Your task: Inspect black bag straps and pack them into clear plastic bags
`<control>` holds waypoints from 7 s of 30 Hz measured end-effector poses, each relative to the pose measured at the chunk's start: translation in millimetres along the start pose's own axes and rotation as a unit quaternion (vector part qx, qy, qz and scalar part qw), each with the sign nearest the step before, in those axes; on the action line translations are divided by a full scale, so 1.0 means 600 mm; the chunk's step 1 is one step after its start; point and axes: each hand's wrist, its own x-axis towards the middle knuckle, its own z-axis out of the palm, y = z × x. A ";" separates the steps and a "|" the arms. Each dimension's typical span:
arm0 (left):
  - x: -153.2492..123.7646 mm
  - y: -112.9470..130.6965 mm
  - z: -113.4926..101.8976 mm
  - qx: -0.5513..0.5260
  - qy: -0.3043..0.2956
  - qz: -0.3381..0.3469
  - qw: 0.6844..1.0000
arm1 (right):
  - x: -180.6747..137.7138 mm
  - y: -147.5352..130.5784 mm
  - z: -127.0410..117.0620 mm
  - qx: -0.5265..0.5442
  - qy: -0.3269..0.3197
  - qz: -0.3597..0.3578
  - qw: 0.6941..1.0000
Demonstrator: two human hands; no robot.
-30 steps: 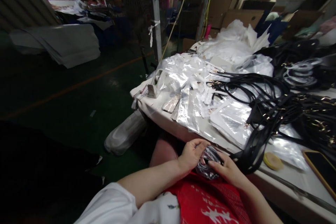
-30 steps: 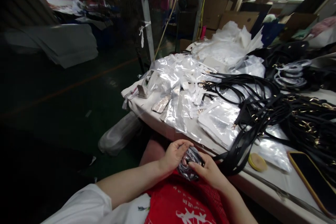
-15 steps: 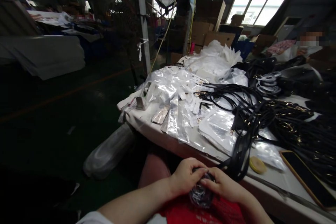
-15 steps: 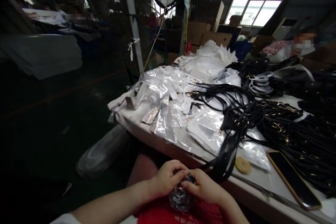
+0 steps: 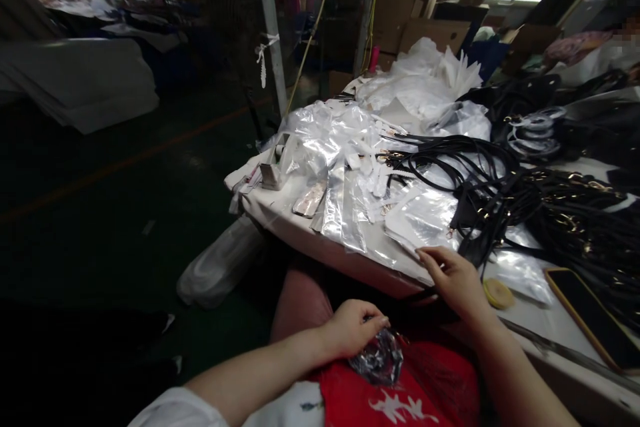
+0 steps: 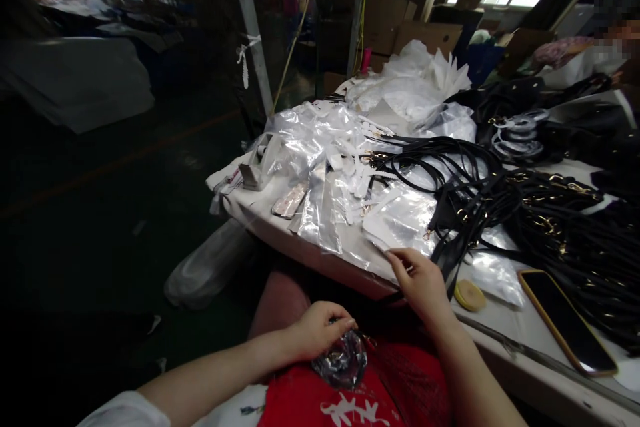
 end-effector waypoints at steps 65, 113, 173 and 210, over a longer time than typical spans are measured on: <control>0.001 0.002 0.015 0.054 0.025 -0.006 0.998 | 0.101 0.021 -0.012 0.073 -0.056 -0.014 0.996; 0.002 -0.011 0.020 -0.040 0.007 -0.087 0.995 | -0.164 -0.088 0.027 -0.179 -0.273 -0.092 0.941; 0.024 0.066 -0.018 0.181 -0.004 0.210 0.961 | -0.131 -0.031 0.048 0.309 -0.062 0.143 0.938; 0.034 0.072 0.007 0.223 0.085 0.060 0.969 | -0.135 -0.058 0.011 -0.024 0.109 -0.153 0.982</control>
